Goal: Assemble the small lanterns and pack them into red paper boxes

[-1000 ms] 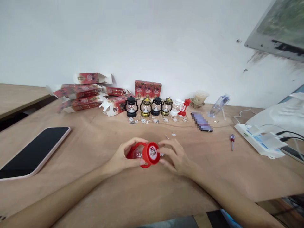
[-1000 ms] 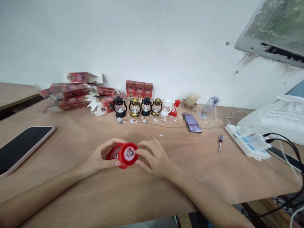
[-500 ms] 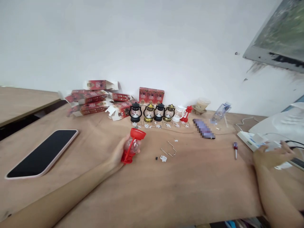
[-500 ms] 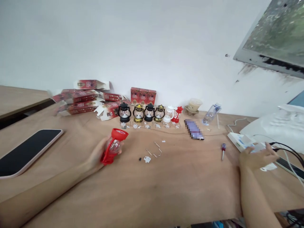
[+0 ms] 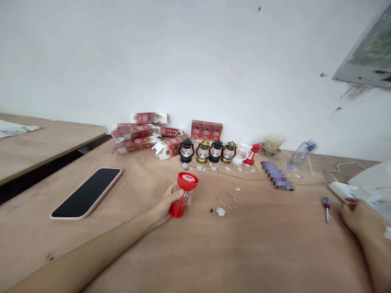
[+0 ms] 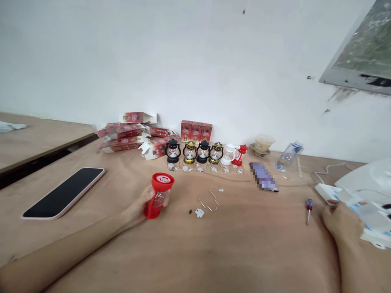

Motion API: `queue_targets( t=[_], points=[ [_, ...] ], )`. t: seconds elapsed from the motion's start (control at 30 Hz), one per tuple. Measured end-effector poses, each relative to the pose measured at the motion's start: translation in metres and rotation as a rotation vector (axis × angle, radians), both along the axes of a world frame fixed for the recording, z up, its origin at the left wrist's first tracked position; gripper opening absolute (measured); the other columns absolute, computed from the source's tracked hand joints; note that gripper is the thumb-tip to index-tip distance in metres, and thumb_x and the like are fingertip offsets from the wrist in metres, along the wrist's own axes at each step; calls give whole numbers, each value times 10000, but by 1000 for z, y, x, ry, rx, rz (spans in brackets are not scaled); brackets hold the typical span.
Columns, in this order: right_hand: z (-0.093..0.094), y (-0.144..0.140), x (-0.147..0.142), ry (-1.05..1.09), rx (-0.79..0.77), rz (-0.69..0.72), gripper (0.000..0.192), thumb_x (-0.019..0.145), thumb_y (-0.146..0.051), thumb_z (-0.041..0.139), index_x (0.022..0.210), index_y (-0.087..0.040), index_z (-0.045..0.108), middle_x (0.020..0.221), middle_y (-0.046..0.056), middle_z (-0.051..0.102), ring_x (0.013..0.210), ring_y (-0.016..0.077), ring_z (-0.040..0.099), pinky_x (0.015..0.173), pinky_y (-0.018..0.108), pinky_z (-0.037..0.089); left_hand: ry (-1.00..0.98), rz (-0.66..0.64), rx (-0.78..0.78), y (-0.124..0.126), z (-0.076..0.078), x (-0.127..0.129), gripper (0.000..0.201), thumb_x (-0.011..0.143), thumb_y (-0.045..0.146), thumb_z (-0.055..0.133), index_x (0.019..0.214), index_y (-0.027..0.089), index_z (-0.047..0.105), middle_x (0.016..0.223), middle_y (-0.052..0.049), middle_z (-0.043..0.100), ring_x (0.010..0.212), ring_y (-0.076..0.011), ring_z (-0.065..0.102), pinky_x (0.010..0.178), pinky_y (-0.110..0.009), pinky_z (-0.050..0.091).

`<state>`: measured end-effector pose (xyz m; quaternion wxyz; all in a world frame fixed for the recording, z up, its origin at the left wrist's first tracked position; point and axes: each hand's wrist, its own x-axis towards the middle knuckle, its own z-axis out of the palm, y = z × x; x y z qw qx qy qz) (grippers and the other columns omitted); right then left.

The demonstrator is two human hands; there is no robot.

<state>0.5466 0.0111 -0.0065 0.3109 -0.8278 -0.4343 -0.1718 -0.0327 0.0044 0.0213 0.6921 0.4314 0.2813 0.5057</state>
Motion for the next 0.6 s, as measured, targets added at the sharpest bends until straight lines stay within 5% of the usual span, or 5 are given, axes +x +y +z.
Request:
queue_targets(
  t=[0.1, 0.27, 0.4, 0.6],
  points=[
    [-9, 4, 14, 61, -219, -29, 188, 660, -168, 632, 550, -272, 521, 656, 130, 536, 718, 329, 593, 584, 426, 355, 40, 55, 31, -5, 4, 3, 591, 482, 517, 837, 855, 153, 558, 628, 13, 567, 563, -101, 505, 536, -208, 371],
    [-15, 8, 20, 11, -359, 30, 60, 719, -265, 593, 704, -232, 641, 814, 156, 628, 729, 303, 621, 627, 392, 439, 194, 105, 249, -10, 4, 3, 592, 501, 355, 850, 939, 182, 492, 833, -9, 563, 751, -135, 537, 648, -219, 410],
    [-21, 7, 22, -57, -422, 14, 278, 798, -324, 434, 877, -198, 669, 890, 161, 638, 849, 352, 629, 734, 434, 472, 238, -1, 537, -16, -5, 6, 566, 508, 181, 786, 961, 206, 447, 1005, -32, 501, 909, -175, 535, 760, -257, 424],
    [-26, 6, 25, -105, -482, -24, 384, 830, -381, 366, 984, -189, 661, 972, 164, 647, 929, 351, 625, 795, 429, 494, 260, -121, 656, -22, -13, 8, 594, 539, 150, 709, 1053, 235, 425, 1070, -49, 457, 1090, -248, 481, 922, -358, 375]
  ],
)
